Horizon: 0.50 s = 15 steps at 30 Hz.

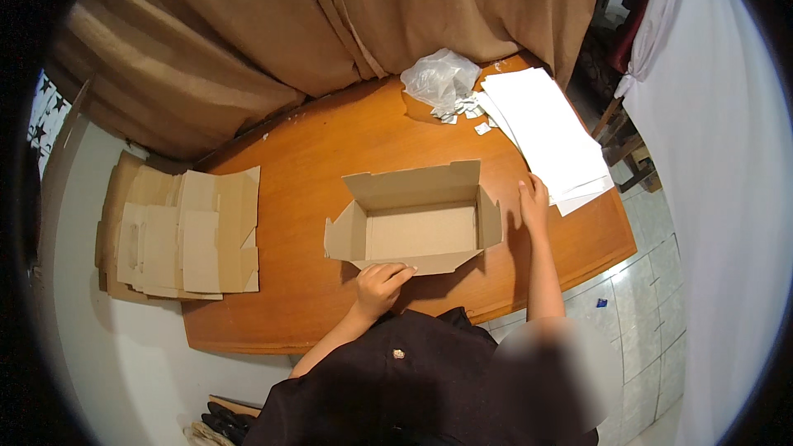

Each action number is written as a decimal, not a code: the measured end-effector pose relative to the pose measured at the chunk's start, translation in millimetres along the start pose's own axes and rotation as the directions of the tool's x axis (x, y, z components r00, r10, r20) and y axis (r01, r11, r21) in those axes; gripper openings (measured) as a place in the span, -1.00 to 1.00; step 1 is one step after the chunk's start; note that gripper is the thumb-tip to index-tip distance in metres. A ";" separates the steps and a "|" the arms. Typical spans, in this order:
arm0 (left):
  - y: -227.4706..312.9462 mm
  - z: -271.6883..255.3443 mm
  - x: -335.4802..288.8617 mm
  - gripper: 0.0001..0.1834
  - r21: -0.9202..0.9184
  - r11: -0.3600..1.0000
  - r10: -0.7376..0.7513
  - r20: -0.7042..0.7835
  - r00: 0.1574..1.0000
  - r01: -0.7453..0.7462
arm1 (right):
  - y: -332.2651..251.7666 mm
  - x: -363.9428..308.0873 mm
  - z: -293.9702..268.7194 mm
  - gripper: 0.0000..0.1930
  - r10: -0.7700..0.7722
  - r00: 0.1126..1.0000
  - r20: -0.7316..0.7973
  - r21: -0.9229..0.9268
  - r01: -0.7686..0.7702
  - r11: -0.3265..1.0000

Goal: The recorder folds cardboard shoe boxes and places them on a storage shelf.

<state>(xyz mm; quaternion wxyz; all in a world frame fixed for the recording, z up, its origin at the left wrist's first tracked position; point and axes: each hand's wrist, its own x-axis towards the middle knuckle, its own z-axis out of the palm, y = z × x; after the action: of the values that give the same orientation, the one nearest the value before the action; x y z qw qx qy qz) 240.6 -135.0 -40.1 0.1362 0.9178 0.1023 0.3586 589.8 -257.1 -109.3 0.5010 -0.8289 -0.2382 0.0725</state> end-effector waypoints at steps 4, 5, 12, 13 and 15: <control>-0.4 5.3 -17.9 -0.75 -0.064 0.998 0.012 0.017 1.000 -0.011 | -82.1 -44.8 9.1 -0.37 0.048 0.986 0.157 0.362 -0.103 0.926; -2.4 8.3 -23.1 -0.75 -0.068 0.998 0.007 0.018 1.000 -0.005 | -92.9 -55.8 9.3 -0.33 -0.001 0.972 0.234 0.290 -0.069 0.954; -12.2 -4.9 -11.7 -0.58 -0.253 0.954 -0.114 0.179 0.977 0.158 | -99.8 -66.3 12.1 -0.18 -0.019 0.912 0.410 0.428 -0.174 0.887; -12.6 -6.2 -4.5 -0.58 -0.253 0.956 -0.108 0.176 0.978 0.151 | -96.1 -64.5 12.8 -0.16 -0.024 0.915 0.403 0.424 -0.164 0.891; -10.4 -14.9 25.8 -0.41 -0.290 0.767 -0.465 0.365 0.807 0.573 | -98.4 -63.2 13.8 -0.14 -0.005 0.913 0.409 0.410 -0.179 0.894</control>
<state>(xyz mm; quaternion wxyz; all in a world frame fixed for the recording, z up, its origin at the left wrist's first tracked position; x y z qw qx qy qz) 248.1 -115.2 -16.7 0.4213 0.8473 0.2619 0.1899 497.8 -237.8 -38.4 0.6115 -0.6720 -0.2748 0.3146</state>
